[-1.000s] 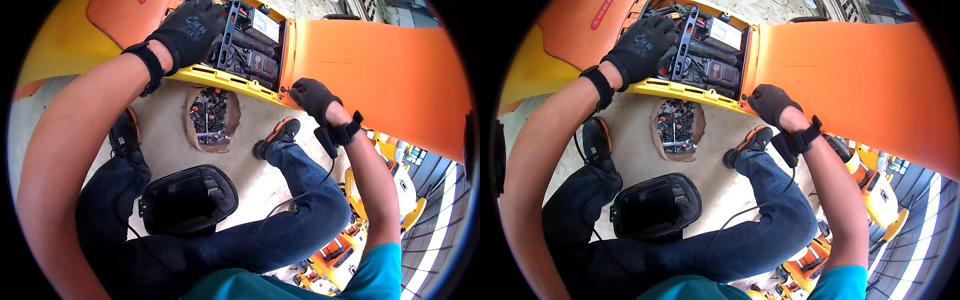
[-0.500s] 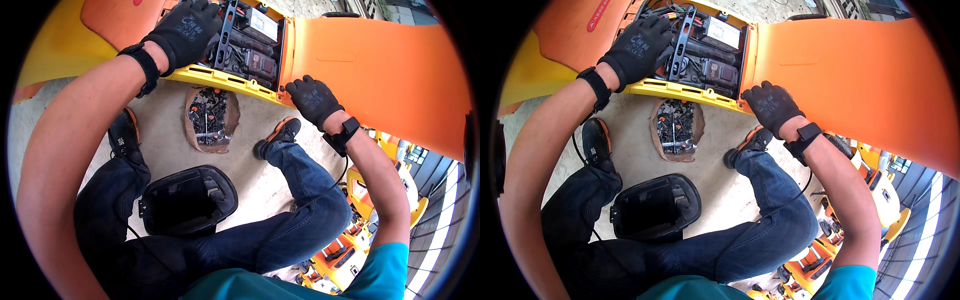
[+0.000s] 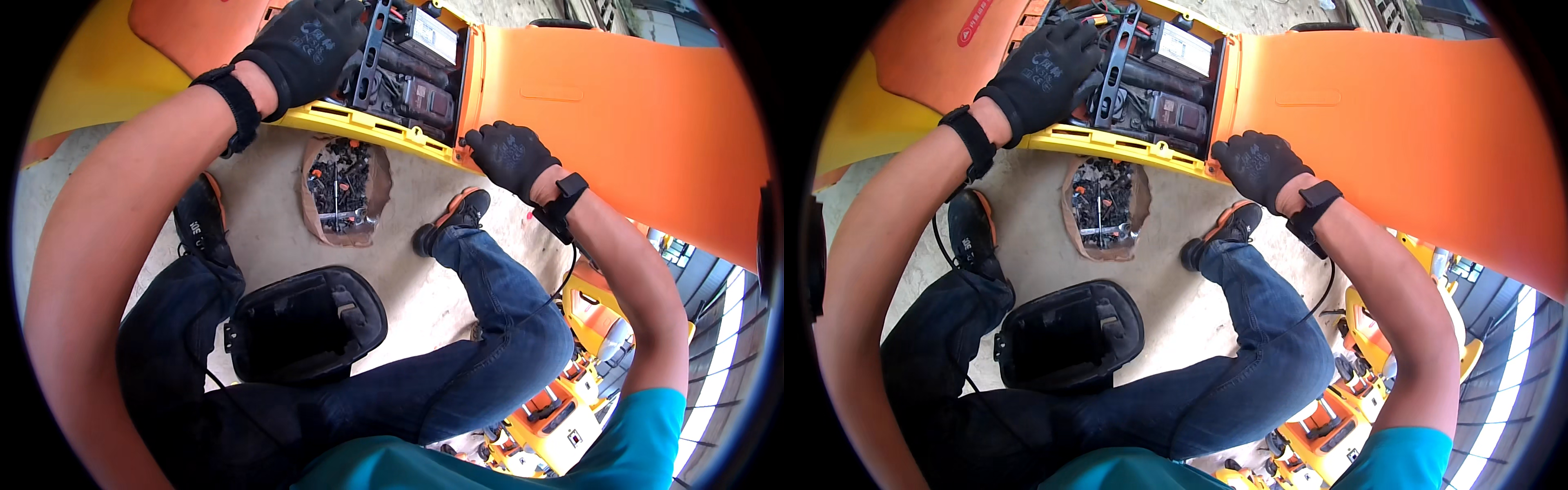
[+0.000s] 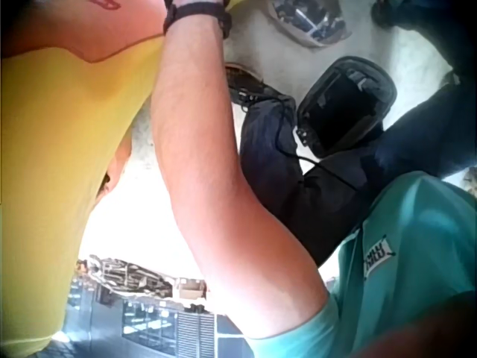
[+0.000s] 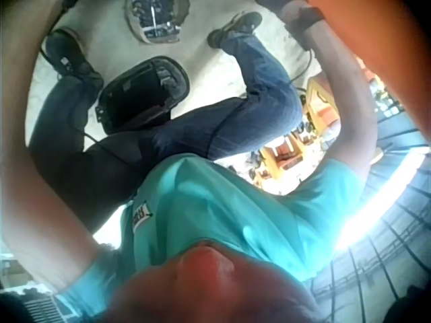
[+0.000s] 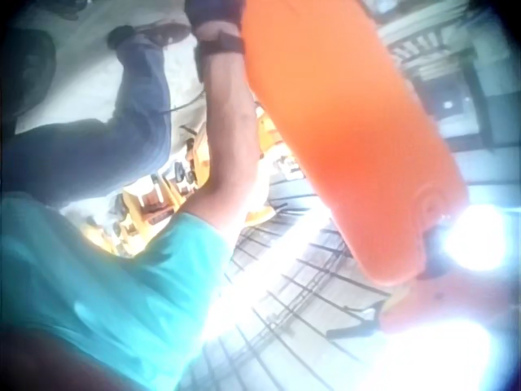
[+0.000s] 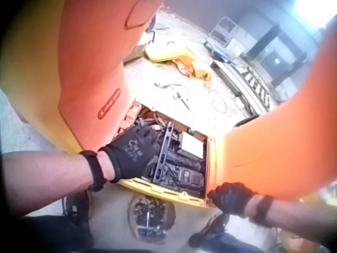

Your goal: The person manipulates wires and connectors inside the battery compartment of a yellow electric scooter using their hands and a small tool.

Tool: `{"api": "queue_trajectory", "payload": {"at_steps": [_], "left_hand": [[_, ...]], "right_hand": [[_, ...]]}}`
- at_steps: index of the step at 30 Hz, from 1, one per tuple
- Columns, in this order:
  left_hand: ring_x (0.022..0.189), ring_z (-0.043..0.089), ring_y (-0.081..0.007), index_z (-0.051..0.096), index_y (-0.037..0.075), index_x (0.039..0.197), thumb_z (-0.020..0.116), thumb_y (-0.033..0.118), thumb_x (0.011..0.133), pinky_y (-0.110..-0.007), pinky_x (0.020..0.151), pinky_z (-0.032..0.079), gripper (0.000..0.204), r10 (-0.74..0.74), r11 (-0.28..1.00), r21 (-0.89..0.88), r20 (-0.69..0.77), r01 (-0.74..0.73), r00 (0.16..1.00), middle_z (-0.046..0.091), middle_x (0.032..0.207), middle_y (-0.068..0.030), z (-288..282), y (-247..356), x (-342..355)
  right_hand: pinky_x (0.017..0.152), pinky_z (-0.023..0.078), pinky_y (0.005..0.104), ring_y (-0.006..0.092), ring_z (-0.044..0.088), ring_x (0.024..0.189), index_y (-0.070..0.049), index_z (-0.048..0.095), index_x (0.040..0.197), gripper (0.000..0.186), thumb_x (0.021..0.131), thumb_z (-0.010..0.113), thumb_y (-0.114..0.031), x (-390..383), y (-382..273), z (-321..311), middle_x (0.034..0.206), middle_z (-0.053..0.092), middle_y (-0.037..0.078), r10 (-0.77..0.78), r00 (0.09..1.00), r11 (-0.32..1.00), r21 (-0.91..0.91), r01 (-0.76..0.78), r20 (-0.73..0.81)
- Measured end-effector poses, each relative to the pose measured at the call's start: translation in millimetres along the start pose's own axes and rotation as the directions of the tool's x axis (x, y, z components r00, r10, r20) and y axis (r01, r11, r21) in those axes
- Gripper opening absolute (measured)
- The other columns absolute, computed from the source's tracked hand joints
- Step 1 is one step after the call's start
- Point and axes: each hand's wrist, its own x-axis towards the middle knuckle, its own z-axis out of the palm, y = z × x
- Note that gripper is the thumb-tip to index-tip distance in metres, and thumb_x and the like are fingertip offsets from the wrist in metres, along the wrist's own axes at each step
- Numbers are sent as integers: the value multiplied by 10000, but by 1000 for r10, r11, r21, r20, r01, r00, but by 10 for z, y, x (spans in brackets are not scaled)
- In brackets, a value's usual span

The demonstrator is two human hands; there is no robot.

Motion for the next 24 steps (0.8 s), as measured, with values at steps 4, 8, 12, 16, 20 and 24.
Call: {"api": "queue_trajectory", "payload": {"at_steps": [4,8,12,16,20,24], "left_hand": [[1195,544,-298,672,62,1038,833,214,664,-377,1026,464,435,-19,999,-45,52,21,998,605,1161,-120,-60,17,-10],[1210,541,-299,668,65,1078,838,207,654,-380,1038,460,479,-14,1000,-1,32,14,999,606,1191,-120,41,-36,-62],[1151,566,-364,686,13,1058,659,259,805,-467,1001,437,354,54,998,13,8,-54,999,636,1161,-222,-70,-26,34],[1224,536,-299,657,62,1101,837,193,667,-389,1066,440,488,-32,998,-62,16,33,999,605,1210,-117,102,20,33],[1154,565,-365,693,4,1038,653,241,795,-476,1008,431,342,21,998,-57,89,-16,996,634,1166,-230,-60,6,44],[1170,564,-363,682,-3,1080,658,255,790,-472,1019,426,388,19,999,-28,36,-18,999,627,1209,-234,-102,-15,32]], "right_hand": [[800,549,461,357,700,941,-49,661,1106,228,953,579,-196,153,-144,-111,1014,715,177,259,945,944,157,-292,199],[884,575,408,335,703,1030,-132,729,1165,277,961,561,-214,396,-98,-160,1133,721,129,301,837,907,133,-399,457],[763,572,355,291,707,888,-86,727,1140,256,945,599,-193,201,86,-49,1022,727,126,152,936,969,138,-205,318],[796,568,396,315,709,986,-82,682,1207,334,941,610,-271,189,23,-210,1067,731,157,469,664,467,475,-746,582],[814,521,454,345,654,927,-55,633,1034,172,934,617,-193,-64,-180,-96,938,704,150,330,944,910,267,-316,-7],[806,519,457,334,633,950,-86,617,1003,108,902,621,-123,-128,-55,46,900,679,126,146,982,977,172,-125,-120]]}}
